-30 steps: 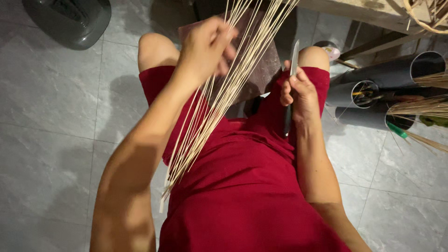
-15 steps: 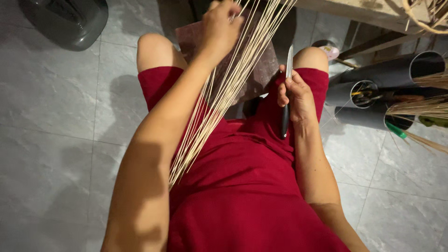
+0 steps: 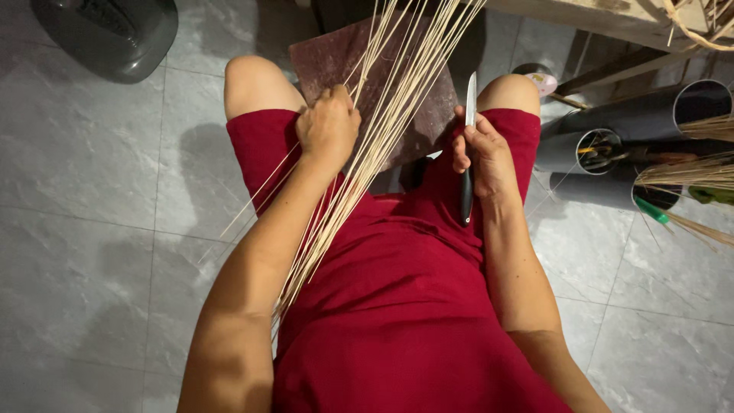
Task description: The person sits on the floor and repeatedly sharpens the ends of thin wooden sticks using a small knife. The sticks are held in the left hand and scraped with the knife in the right hand, with the bundle resting on the lap.
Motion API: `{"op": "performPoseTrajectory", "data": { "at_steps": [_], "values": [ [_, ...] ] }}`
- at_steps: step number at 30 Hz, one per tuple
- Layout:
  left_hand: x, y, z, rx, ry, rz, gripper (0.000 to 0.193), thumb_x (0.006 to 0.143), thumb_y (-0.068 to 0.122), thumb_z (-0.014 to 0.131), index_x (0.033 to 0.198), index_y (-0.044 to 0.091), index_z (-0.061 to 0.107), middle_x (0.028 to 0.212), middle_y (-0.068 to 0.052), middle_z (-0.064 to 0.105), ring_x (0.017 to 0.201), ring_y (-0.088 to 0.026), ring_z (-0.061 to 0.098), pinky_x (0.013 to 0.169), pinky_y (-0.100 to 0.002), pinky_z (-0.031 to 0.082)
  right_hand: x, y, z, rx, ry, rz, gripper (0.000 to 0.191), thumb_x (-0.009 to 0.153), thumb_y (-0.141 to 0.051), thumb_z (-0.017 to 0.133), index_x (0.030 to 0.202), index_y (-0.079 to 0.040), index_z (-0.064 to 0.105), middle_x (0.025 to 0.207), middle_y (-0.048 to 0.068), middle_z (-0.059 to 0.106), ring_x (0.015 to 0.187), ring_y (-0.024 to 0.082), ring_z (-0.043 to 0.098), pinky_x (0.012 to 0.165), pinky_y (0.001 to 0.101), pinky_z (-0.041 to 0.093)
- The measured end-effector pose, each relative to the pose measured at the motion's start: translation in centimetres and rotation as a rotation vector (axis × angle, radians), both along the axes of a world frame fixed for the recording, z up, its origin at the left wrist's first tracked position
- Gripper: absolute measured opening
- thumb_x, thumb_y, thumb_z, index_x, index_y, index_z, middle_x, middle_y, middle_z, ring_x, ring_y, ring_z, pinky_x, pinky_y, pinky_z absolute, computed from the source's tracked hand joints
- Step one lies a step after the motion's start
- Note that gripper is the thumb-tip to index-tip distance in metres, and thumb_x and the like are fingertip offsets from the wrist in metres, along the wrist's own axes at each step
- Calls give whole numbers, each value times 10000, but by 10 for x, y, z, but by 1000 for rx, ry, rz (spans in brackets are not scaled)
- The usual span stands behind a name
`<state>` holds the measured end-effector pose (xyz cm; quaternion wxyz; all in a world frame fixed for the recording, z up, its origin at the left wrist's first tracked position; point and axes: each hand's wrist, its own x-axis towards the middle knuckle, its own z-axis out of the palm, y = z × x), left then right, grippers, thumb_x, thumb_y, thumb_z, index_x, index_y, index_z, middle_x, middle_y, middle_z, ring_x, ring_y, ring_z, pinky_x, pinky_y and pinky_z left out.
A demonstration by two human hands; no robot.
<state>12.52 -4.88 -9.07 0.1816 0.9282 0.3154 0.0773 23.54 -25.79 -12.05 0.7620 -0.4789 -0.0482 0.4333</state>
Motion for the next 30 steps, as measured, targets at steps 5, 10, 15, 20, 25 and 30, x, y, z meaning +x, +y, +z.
{"op": "performPoseTrajectory", "data": {
  "at_steps": [5, 10, 15, 20, 25, 30],
  "values": [
    [-8, 12, 1, -272, -178, 113, 130, 840, 195, 804, 853, 87, 732, 792, -94, 766, 745, -279, 730, 675, -417, 565, 1, 0, 0, 4, -17, 9, 384, 1062, -159, 552, 1427, -40, 548, 732, 42, 591, 541, 118, 482, 522, 260, 418],
    [-14, 26, 3, -511, -400, 80, 110, 859, 184, 772, 903, 91, 734, 794, -65, 785, 713, -197, 779, 672, -344, 595, 1, 1, 0, -7, 2, 8, 389, 1062, -165, 558, 1431, -41, 547, 746, 39, 601, 541, 118, 485, 521, 255, 412],
    [-19, 27, 4, -466, -327, 66, 99, 865, 193, 771, 900, 103, 751, 786, -68, 776, 699, -204, 767, 662, -341, 590, 1, 0, 0, -4, 16, 5, 394, 1065, -166, 566, 1438, -42, 546, 750, 40, 606, 545, 116, 490, 526, 253, 413],
    [-16, 21, 7, -234, -266, 32, 113, 884, 205, 775, 854, 98, 753, 780, -82, 774, 713, -271, 736, 668, -415, 571, 1, 0, 1, 0, 2, 7, 393, 1056, -159, 566, 1429, -36, 545, 760, 48, 618, 540, 124, 499, 526, 260, 426],
    [2, 16, 14, -349, -114, 113, 152, 913, 284, 745, 880, 136, 743, 821, -61, 773, 720, -253, 749, 690, -417, 577, 1, 1, 3, -11, -17, 12, 391, 1060, -148, 560, 1432, -27, 542, 767, 55, 620, 549, 124, 498, 535, 260, 429],
    [26, 12, 19, -228, -42, 135, 201, 885, 332, 774, 904, 133, 766, 869, -115, 772, 831, -328, 738, 772, -474, 560, 1, 2, 5, -28, -9, 14, 405, 1050, -150, 558, 1438, -34, 541, 755, 47, 609, 552, 119, 498, 530, 255, 428]
  ]
}}
